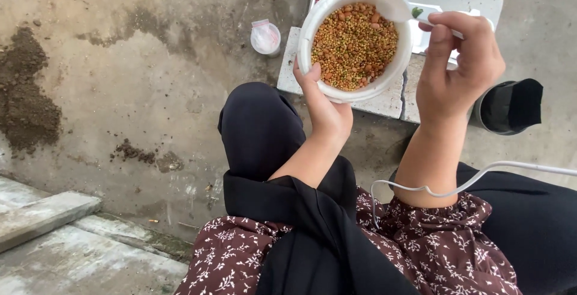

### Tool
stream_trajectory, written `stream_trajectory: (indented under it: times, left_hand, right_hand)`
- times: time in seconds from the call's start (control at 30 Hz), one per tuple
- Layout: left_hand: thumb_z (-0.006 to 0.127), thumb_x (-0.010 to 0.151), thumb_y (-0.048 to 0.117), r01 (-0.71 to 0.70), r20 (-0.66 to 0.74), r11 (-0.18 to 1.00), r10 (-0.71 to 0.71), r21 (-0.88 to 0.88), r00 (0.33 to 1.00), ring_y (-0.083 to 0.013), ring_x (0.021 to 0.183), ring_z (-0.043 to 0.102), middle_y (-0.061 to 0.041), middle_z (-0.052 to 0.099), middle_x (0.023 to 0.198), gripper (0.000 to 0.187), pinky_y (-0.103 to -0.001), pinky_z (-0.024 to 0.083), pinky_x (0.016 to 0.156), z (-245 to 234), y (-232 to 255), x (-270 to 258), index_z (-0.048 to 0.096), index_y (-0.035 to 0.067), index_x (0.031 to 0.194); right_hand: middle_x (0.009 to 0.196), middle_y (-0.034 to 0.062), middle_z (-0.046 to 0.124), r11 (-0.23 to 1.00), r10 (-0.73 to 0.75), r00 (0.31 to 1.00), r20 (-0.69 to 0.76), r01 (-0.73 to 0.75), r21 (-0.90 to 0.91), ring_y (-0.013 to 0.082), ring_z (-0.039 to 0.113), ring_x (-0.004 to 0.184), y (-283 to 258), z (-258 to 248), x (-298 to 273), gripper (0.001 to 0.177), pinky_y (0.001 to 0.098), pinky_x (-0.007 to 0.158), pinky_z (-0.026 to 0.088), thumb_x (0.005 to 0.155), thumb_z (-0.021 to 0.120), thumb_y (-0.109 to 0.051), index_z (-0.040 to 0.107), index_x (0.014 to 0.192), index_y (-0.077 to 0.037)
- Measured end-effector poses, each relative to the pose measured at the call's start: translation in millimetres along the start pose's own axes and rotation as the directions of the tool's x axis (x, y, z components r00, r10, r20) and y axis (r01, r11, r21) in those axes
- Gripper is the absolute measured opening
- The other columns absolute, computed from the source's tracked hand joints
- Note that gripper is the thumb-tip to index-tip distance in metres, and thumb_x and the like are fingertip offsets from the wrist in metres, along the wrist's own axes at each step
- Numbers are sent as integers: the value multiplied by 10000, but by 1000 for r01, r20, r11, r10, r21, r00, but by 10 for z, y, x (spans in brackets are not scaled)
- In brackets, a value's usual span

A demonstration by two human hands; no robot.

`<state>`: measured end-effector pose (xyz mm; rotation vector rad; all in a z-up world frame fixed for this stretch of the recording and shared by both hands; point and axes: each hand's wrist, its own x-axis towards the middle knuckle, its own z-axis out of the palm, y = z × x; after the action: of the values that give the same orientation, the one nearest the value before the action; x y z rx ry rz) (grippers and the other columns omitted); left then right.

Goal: The person is mixing different varieties of seeds in a white bowl using a plastic spoon, occasionally adding more seeds from nearby containers.

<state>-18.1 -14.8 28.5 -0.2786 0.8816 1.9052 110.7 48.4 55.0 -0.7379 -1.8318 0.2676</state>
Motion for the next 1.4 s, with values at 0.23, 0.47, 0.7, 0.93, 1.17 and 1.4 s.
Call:
stream_trajectory:
  times: [0.23, 0.47, 0.7, 0.93, 1.17, 1.4]
  left_hand:
    - [465, 874, 192, -81, 33, 997, 81, 8, 996, -350, 1286, 497, -192, 476, 1428, 650, -538, 487, 1007, -28, -69, 27, 335, 194, 1510]
    - [443, 897, 201, -85, 40, 996, 86, -12, 996, -348, 1301, 492, -179, 476, 1443, 625, -552, 488, 980, -35, -78, 78, 341, 224, 1512]
    - [471, 883, 209, -96, 26, 995, 95, 19, 995, -330, 1304, 498, -171, 485, 1436, 640, -503, 474, 1027, 6, -62, 84, 350, 212, 1511]
    - [490, 854, 231, -62, 15, 995, 61, 74, 998, -339, 1300, 504, -182, 487, 1439, 679, -503, 486, 1011, 27, -81, 4, 339, 204, 1516]
    - [486, 879, 191, -104, 88, 995, 103, 1, 991, -337, 1306, 503, -179, 502, 1434, 614, -510, 480, 1037, -17, -157, 41, 380, 193, 1483]
    - [485, 880, 191, -82, 87, 997, 83, -9, 993, -336, 1321, 500, -175, 497, 1457, 621, -513, 476, 1043, 5, -172, -6, 385, 204, 1492]
  right_hand:
    - [951, 211, 700, 986, 166, 977, -135, -163, 33, 316, 784, 780, 28, 130, -76, 278, 282, 564, 451, 1197, 510, -158, 599, 1081, 79]
    - [937, 190, 658, 976, 197, 966, -167, -177, 125, 281, 741, 751, 172, 204, -93, 263, 277, 535, 431, 1195, 483, -162, 571, 1097, 65]
    - [955, 179, 633, 938, 293, 949, -118, -261, 229, 253, 657, 679, 136, 270, -76, 273, 313, 635, 541, 1187, 488, -183, 567, 1093, 61]
    - [825, 106, 563, 842, 482, 873, -75, -437, 317, 232, 703, 735, 220, 227, -137, 258, 264, 607, 437, 1191, 499, -216, 586, 1095, 8]
    - [965, 254, 675, 997, 65, 997, 28, -67, 45, 344, 738, 866, 83, -77, 6, 219, 348, 688, 522, 1209, 547, -55, 647, 1117, 117]
    - [994, 199, 693, 979, 203, 974, -97, -205, -12, 301, 767, 799, -73, 18, 13, 262, 290, 623, 479, 1209, 525, -116, 608, 1079, 96]
